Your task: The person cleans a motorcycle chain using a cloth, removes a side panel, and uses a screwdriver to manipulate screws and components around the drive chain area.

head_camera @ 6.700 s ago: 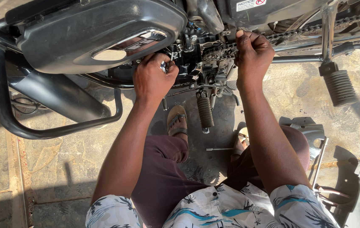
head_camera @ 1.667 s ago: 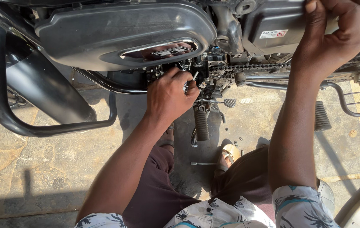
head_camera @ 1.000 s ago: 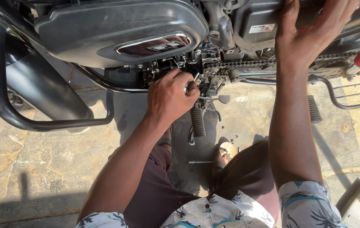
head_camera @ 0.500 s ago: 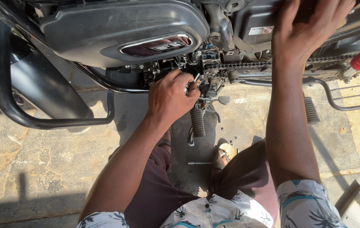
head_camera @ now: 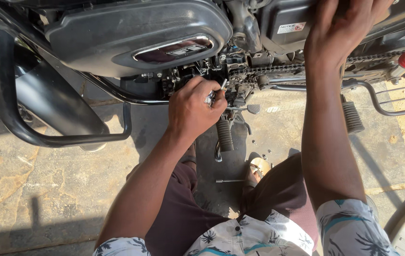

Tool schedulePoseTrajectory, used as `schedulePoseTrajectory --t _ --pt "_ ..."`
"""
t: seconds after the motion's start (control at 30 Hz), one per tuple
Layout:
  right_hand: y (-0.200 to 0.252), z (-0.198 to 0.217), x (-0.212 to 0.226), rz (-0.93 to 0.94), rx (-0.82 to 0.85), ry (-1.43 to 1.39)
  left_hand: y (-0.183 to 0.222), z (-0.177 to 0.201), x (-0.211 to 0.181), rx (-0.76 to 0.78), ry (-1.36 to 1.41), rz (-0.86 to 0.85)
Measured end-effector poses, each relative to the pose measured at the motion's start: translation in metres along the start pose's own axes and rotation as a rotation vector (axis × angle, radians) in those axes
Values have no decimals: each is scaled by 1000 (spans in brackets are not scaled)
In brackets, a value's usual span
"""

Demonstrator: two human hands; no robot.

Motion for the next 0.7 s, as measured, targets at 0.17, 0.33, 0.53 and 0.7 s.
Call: schedulePoseTrajectory --t 0.17,0.33,0.53,0.7 --pt "56 10 36 -12 -162 -67 0 1 -7 -106 56 -74" --pt "115 16 59 -214 136 -313 -2 -19 -20 -161 124 -62" --pt "92 29 71 -197 97 -238 -51 -51 -37 -103 -50 -120" --pt "82 33 69 -226 122 -295 -88 -49 -38 -70 -561 -224"
Point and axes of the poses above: each hand's wrist, its own y-axis away from the middle knuckle, its own z-axis out of the back of the hand, x = y × z, the point moved 2 cm from there along -y, towards the middle knuckle, and after that the axes turned 4 degrees about z, right-handed, at the moved point
